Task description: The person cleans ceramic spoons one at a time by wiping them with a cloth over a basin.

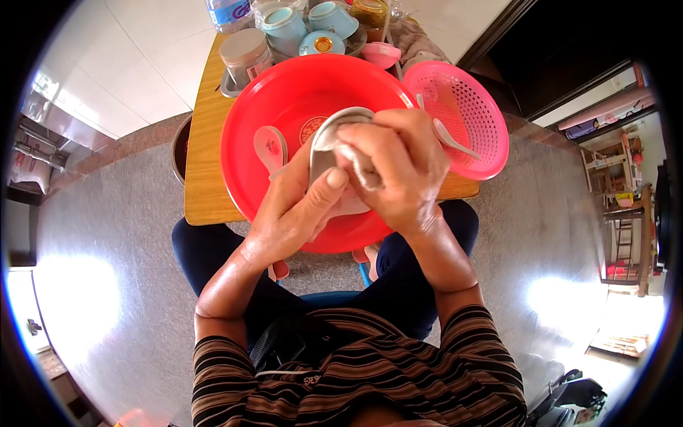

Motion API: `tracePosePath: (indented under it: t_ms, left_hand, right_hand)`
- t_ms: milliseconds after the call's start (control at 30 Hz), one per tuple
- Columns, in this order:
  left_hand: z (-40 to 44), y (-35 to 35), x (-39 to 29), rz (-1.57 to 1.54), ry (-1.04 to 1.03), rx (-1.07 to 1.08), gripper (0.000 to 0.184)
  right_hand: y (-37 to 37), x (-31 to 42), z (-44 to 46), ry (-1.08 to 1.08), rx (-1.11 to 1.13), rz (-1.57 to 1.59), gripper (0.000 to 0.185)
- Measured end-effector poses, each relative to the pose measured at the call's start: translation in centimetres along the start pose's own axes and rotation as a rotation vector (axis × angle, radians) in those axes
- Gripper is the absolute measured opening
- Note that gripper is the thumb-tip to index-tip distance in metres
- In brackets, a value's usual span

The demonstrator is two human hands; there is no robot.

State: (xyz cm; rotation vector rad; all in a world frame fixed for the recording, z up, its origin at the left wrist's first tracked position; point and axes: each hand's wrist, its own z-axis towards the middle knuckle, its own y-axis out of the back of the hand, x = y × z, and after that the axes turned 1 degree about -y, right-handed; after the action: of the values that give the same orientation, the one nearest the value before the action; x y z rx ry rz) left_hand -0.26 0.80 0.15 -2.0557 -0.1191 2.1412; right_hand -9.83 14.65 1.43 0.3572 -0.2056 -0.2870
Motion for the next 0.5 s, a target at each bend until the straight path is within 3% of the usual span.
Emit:
tracePosePath:
  t_ms: [233,333,500]
  left_hand:
    - [0.2,-0.6,-0.3,-0.004,-0.023,-0.041,0.054]
    - [0.0,-0.5,-0.4,0.011,-0.008,-0.011,0.056]
    - [0.1,-0.5,-0.3,-0.029,0.009,0.022,0.059]
  right_hand:
    - [-0.1,0.1,-0.6,-0.019,0.101,0.070,0.028]
    - [0.8,-0.5,0.2,0.004,-0.003,-0.074,0.024]
    - [0.1,-0.3,-0.2,0.022,-0.055,-0.041,0.022]
